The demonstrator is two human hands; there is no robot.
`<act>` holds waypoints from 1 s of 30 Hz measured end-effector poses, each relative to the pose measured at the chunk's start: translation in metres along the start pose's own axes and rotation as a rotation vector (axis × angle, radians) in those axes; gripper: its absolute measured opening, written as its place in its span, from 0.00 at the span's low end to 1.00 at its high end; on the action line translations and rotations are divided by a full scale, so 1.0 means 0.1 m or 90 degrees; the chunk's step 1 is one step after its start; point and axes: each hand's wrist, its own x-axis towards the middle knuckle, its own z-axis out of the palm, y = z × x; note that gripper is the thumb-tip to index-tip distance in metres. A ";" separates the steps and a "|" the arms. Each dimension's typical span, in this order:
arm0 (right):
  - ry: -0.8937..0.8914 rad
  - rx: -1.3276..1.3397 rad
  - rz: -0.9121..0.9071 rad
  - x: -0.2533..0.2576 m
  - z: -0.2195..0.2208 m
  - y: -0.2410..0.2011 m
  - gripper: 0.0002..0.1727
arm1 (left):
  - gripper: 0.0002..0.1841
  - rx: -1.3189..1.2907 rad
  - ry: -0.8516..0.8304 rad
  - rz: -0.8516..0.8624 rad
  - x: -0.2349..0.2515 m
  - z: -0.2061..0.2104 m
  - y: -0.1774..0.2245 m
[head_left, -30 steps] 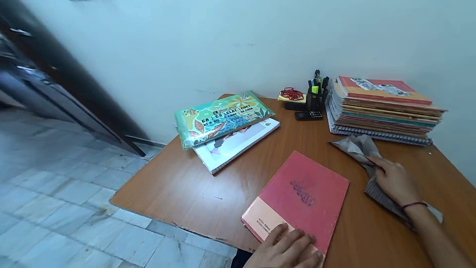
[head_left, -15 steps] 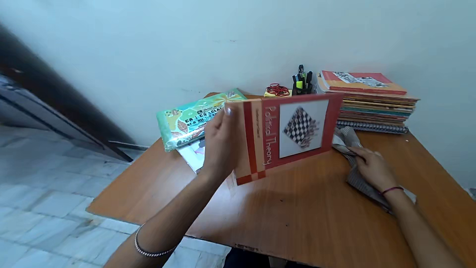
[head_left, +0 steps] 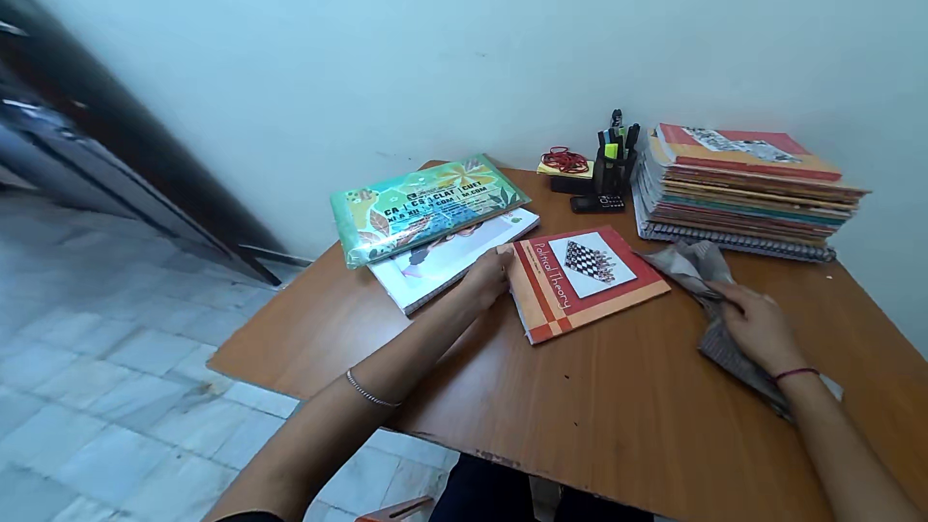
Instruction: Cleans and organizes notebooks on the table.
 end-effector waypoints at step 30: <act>-0.245 -0.041 -0.359 -0.01 0.94 -2.04 0.24 | 0.41 0.891 -0.206 0.042 -0.54 -0.24 -0.04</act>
